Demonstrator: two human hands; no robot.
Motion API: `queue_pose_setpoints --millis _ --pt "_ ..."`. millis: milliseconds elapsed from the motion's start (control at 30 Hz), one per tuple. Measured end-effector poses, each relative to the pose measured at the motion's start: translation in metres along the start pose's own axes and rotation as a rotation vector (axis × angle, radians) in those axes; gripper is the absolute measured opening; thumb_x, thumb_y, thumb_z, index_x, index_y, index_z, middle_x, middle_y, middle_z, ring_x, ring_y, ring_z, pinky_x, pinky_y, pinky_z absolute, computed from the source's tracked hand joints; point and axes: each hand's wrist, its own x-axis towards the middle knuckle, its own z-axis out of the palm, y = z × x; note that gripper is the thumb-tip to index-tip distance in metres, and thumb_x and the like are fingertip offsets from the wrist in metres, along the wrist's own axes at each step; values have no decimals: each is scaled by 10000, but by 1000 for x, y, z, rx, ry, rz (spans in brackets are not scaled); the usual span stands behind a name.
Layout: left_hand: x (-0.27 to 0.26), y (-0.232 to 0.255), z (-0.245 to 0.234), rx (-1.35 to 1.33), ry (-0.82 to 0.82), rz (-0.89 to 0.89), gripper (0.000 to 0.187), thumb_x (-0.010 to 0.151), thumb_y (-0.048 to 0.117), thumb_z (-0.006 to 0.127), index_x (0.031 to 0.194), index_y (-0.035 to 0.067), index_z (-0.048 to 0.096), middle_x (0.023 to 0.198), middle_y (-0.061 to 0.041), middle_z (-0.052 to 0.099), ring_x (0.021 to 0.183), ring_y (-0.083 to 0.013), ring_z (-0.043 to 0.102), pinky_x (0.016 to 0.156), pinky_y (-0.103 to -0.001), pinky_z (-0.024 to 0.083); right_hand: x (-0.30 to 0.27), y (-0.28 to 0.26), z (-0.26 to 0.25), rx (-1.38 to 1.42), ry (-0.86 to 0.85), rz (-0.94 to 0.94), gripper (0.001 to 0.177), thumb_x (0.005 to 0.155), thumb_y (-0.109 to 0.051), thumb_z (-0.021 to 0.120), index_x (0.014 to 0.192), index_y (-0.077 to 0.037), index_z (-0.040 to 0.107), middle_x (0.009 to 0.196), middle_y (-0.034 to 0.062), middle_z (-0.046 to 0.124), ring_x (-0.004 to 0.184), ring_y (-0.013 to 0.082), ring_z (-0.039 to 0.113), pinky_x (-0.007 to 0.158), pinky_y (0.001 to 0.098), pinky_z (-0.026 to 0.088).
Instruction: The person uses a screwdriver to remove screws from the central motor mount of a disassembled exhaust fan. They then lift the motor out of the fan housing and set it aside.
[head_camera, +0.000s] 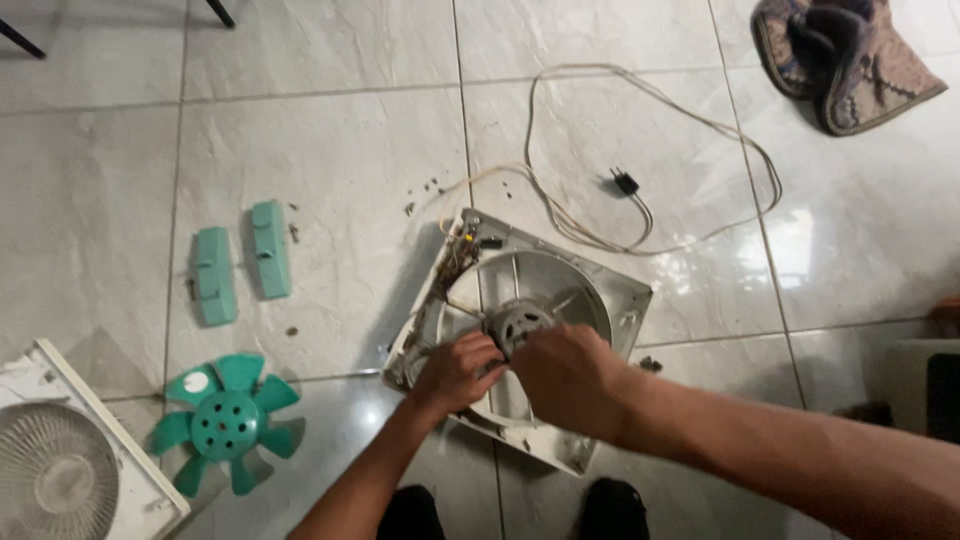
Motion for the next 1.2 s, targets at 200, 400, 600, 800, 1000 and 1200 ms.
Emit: queue_pose_setpoints --millis 200,400,600,800,1000,1200 --pt "-5 -3 1 51 -67 -112 116 809 54 769 870 15 679 863 -112 685 897 -306 683 759 -404 567 17 -8 0 15 -364 23 76 815 -46 683 750 -43 722 781 155 728 765 257 743 648 364 603" --pt "-6 -1 1 -36 40 0 132 808 42 730 934 39 690 924 -90 707 892 -280 685 786 -401 576 23 -32 -17 -480 -645 -217 117 874 41 690 791 -31 731 764 119 744 658 192 726 616 320 616" --pt "-2 3 4 12 53 14 128 759 -7 737 870 47 701 884 -94 715 896 -332 693 739 -428 558 27 -26 -31 217 222 27 185 859 -183 774 850 -9 711 824 137 703 698 260 688 586 365 567" --pt "-6 -1 3 -16 49 -64 152 752 8 728 879 4 645 841 -128 672 800 -351 679 686 -436 565 -1 -42 16 1092 397 376 364 1077 -216 531 782 -9 582 651 40 569 597 136 538 540 337 463" --pt "-7 -1 4 -76 55 -67 97 802 18 714 838 14 623 821 -121 663 827 -356 668 688 -451 552 6 -12 49 1104 291 140 467 1052 -252 527 627 -65 580 475 -6 441 405 116 385 405 355 289" --pt "0 2 -7 -171 -8 189 184 733 120 754 815 45 607 815 -116 650 790 -312 655 724 -453 535 26 3 27 1102 223 -669 617 1230 -324 478 655 -101 460 686 42 531 633 175 507 741 403 458"
